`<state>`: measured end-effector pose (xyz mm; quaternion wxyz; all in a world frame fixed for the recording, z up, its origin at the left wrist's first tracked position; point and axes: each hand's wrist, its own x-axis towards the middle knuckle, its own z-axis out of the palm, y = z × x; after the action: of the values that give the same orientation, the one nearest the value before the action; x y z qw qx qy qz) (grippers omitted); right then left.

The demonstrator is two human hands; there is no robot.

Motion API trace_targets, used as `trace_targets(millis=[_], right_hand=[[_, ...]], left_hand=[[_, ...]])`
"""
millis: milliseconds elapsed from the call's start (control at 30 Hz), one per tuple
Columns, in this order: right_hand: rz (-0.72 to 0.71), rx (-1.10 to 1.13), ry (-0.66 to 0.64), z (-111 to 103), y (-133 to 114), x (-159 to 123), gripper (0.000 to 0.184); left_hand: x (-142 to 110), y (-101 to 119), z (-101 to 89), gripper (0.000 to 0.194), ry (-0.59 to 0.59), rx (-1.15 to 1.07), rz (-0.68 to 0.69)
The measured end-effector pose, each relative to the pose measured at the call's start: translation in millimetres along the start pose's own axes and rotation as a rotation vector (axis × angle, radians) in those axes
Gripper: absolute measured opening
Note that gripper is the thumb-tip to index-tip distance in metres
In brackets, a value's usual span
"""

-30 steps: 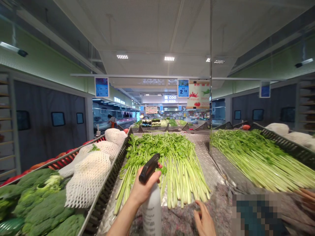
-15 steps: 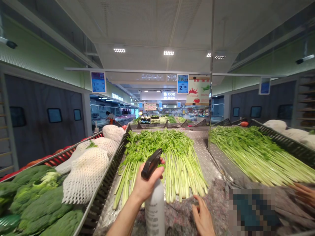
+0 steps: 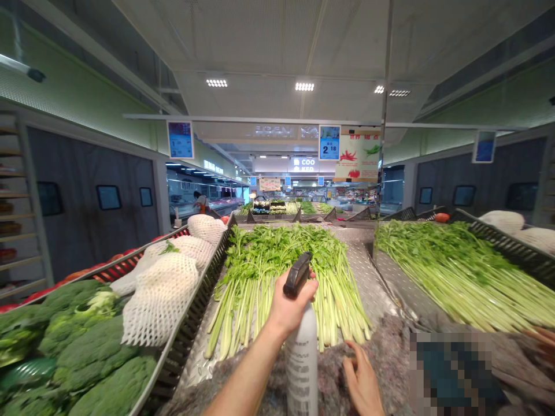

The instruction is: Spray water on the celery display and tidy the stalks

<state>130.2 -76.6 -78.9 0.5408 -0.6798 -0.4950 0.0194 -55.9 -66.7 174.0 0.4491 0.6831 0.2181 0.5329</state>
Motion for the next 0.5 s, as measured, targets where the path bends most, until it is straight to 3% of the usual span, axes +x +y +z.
trace_targets(millis=[300,500], right_hand=[[0.076,0.11,0.119,-6.8,5.3,10.2,0.039],[0.092,0.156,0.178,-22.4,-13.4,35.8,0.042]], left_hand=[[-1.5,0.5,17.4,0.022,-0.065,0.057,0.018],[-4.0,0.1,15.4,0.025,-0.096,0.053,0.019]])
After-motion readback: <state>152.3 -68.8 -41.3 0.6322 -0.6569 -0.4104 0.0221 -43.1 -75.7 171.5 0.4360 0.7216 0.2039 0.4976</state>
